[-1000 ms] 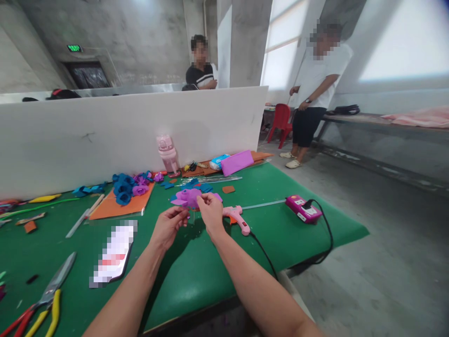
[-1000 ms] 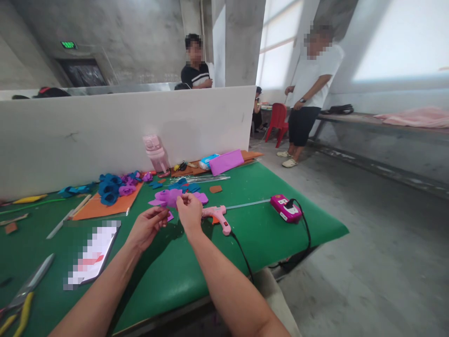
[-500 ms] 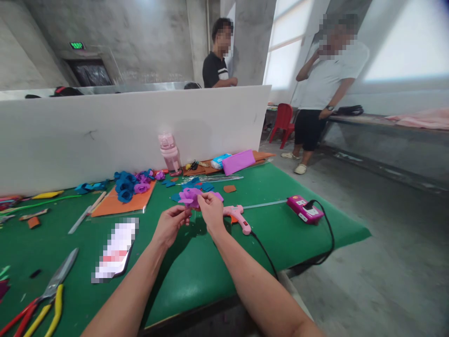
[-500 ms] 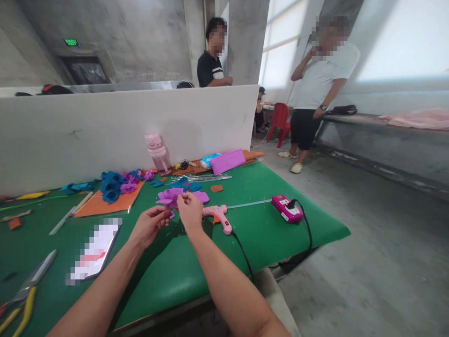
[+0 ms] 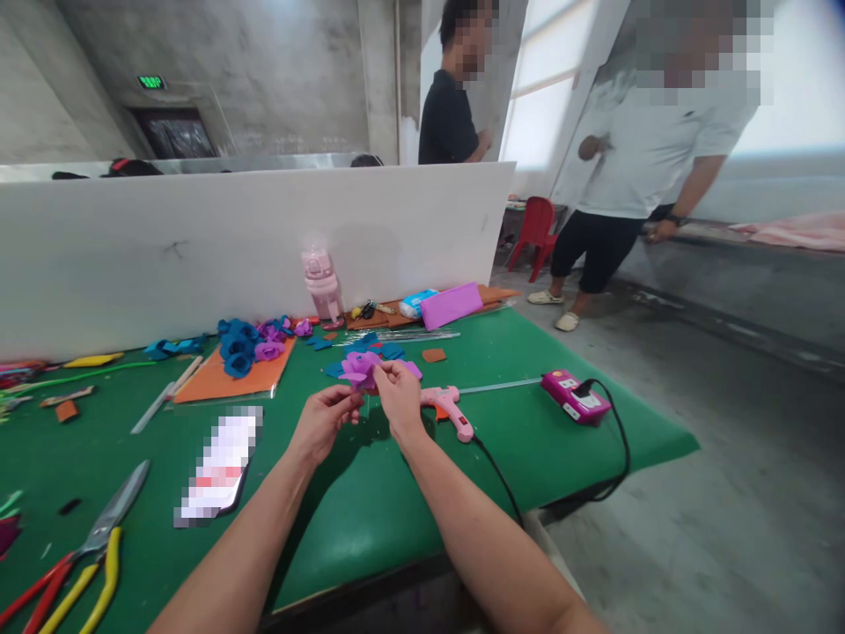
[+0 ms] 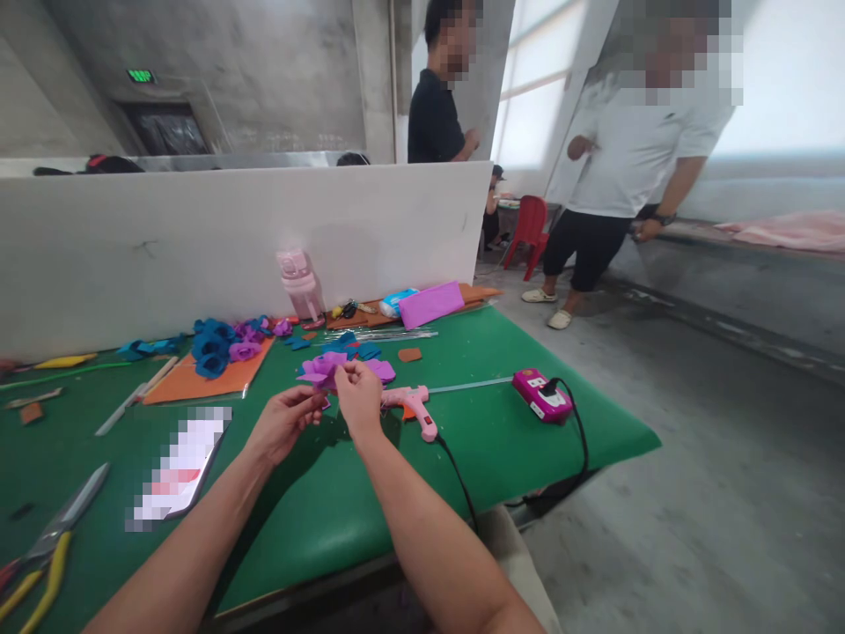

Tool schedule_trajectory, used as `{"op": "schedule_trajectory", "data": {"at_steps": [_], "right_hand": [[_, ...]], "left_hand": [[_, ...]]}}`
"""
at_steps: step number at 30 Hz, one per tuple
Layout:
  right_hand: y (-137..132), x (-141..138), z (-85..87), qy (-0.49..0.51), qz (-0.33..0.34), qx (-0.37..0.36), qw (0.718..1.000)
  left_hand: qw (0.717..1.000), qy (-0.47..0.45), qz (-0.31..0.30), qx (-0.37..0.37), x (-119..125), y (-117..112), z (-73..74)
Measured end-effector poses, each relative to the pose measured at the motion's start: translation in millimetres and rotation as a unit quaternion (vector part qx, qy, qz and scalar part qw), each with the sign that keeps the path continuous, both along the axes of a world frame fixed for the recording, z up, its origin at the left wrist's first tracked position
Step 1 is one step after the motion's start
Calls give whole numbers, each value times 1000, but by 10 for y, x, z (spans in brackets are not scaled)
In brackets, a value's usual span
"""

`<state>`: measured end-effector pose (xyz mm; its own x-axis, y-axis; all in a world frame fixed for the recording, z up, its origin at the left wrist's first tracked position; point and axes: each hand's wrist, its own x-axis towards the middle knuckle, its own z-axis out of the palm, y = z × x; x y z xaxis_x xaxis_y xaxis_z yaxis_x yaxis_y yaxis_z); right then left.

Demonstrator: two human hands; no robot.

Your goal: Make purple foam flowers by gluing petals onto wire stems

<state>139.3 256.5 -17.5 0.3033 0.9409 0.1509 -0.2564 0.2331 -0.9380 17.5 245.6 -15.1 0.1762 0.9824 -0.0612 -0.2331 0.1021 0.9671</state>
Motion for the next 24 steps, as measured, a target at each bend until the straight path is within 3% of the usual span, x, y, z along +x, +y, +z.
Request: {"op": "schedule_trajectory", "data": {"at_steps": [14,24], "right_hand": [[10,-10,-24,2,26,12,1000],[-1,-16,0,62,65,29,996]], "left_hand": [[1000,6,-7,12,14,-18,12],[999,33,4,39,15,-21,12]]}}
